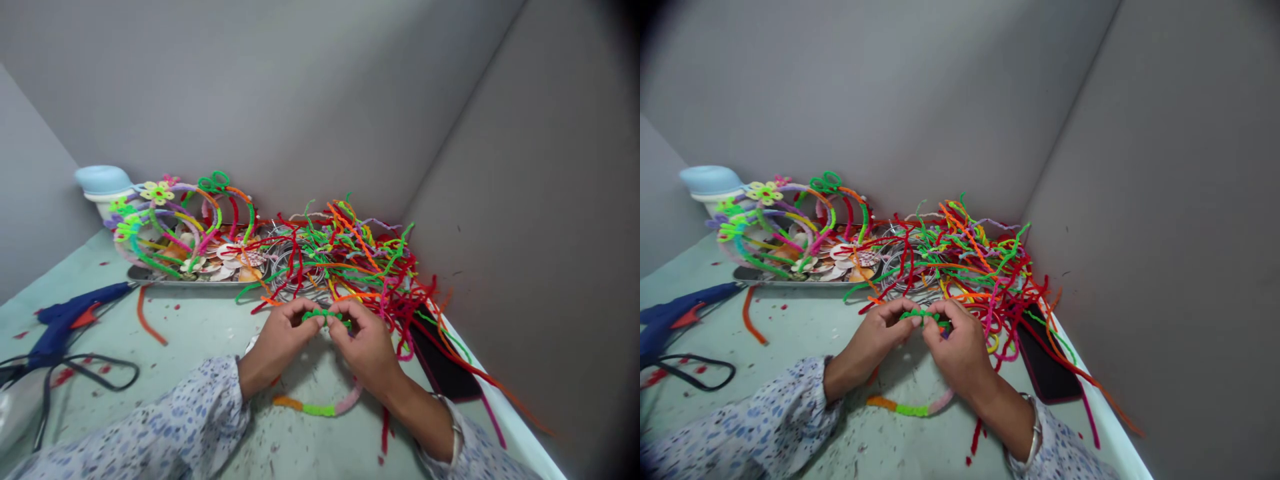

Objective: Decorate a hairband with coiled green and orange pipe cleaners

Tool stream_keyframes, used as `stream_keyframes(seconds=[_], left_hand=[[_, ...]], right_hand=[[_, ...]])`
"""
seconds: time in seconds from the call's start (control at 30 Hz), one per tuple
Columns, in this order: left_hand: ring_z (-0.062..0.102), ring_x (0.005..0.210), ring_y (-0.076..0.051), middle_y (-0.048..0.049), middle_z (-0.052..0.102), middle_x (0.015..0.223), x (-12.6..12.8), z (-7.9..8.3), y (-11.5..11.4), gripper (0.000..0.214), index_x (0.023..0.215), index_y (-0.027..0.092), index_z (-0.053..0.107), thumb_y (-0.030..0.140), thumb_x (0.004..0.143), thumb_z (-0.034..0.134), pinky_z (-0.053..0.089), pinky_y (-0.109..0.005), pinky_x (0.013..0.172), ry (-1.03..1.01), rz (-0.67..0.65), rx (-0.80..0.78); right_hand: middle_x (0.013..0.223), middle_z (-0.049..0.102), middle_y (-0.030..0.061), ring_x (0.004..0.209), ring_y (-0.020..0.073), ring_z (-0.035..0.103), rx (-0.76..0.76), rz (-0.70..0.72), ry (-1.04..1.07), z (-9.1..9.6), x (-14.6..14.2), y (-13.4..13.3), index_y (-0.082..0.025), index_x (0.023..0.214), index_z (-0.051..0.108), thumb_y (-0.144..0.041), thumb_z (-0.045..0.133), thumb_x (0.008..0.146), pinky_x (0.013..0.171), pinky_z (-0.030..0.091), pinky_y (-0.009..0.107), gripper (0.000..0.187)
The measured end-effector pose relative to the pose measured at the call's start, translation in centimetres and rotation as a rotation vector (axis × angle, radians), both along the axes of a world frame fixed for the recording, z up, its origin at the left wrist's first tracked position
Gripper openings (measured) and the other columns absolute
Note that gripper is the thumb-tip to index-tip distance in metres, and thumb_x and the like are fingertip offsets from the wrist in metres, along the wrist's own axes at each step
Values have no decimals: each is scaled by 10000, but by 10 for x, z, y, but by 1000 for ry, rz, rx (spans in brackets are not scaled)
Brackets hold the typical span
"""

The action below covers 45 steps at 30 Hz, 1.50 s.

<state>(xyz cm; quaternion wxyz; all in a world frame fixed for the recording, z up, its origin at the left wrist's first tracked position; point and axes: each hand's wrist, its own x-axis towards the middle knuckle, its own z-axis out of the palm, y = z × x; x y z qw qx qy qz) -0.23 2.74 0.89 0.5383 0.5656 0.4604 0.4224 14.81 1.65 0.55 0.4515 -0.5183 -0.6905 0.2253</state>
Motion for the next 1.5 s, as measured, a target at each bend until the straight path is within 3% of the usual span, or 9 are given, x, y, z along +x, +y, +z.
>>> stream_keyframes(seconds=[0.4, 0.57, 0.97, 1.5], left_hand=[[499, 612, -114, 13, 595, 679, 1, 1, -2, 94, 758, 154, 621, 214, 723, 558, 370, -200, 562, 76, 35, 129], [501, 626, -113, 15, 590, 683, 1, -1, -3, 85, 761, 152, 613, 203, 723, 556, 378, -197, 575, 69, 12, 128], [464, 606, -111, 25, 541, 650, 5, -4, -5, 54, 706, 161, 571, 185, 698, 523, 355, -193, 562, 95, 39, 104], [410, 564, -91, 52, 494, 629, 3, -6, -5, 61, 739, 160, 568, 157, 716, 511, 325, -189, 536, 50, 15, 67]], right_hand=[[767, 646, 8, 706, 155, 593, 4, 5, -58, 2, -1, -1, -194, 809, 611, -146, 531, 739, 653, 445, 253, 117], [729, 638, 5, 680, 152, 584, -37, -2, -76, 1, -2, 0, -187, 765, 607, -149, 530, 724, 638, 439, 250, 95], [719, 637, 6, 653, 151, 573, 58, -49, -120, -4, -3, -3, -196, 741, 581, -148, 528, 704, 611, 434, 245, 80], [724, 624, 10, 677, 156, 573, 33, -54, -87, -6, -3, -3, -187, 745, 587, -140, 529, 705, 661, 434, 265, 85]])
